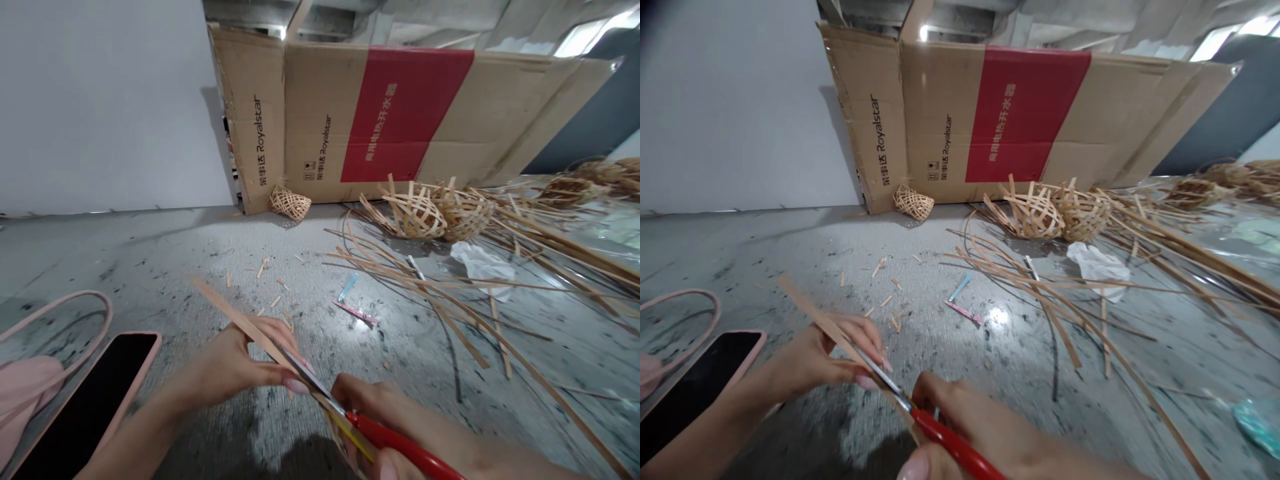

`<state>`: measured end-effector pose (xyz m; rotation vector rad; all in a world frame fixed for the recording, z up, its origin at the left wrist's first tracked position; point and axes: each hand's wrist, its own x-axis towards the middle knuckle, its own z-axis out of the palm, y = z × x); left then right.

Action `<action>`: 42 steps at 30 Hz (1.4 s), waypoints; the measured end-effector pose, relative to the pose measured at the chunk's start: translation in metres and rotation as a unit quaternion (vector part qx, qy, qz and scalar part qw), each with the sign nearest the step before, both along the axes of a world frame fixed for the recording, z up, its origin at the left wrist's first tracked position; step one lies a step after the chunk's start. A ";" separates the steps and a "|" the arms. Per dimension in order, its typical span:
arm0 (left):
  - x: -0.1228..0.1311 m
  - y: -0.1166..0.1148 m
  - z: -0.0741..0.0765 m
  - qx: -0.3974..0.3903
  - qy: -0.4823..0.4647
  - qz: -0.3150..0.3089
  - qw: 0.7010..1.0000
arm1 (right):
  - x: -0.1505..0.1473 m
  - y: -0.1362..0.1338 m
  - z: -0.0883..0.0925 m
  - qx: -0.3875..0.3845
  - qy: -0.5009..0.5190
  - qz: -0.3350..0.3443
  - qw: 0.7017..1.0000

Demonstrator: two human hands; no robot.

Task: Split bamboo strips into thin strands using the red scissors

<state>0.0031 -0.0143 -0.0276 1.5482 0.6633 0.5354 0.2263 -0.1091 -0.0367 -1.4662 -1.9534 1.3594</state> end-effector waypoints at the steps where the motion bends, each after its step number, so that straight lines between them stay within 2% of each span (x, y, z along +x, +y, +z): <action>1: -0.001 0.000 0.001 0.001 0.004 -0.001 1.000 | 0.000 0.001 0.000 -0.026 0.013 0.000 1.000; 4: -0.005 0.003 0.005 0.024 0.021 -0.024 0.999 | -0.001 0.002 0.001 -0.089 0.041 -0.006 0.995; 9: -0.014 0.013 0.004 0.058 0.007 -0.077 0.995 | -0.004 0.002 0.016 -0.044 -0.003 -0.020 0.999; 12: -0.018 0.016 0.000 0.060 -0.009 -0.091 0.994 | -0.002 0.001 0.021 -0.060 0.006 0.008 0.998; 16: -0.018 0.016 -0.003 0.046 -0.018 -0.072 0.996 | 0.003 -0.002 0.015 -0.085 0.027 0.018 0.996; 20: -0.016 0.011 -0.002 0.051 0.014 -0.042 0.998 | 0.003 -0.005 0.011 -0.058 0.032 -0.006 0.998; 28: -0.013 0.009 -0.002 0.049 0.048 -0.017 0.998 | -0.001 -0.005 0.026 -0.027 -0.001 -0.022 0.999; 33: -0.014 0.010 -0.002 0.043 0.049 -0.020 0.998 | 0.000 -0.005 0.022 -0.018 -0.015 0.010 1.000; 42: -0.015 0.014 -0.006 0.034 0.028 -0.032 0.999 | 0.002 -0.008 0.016 -0.024 -0.034 0.019 0.999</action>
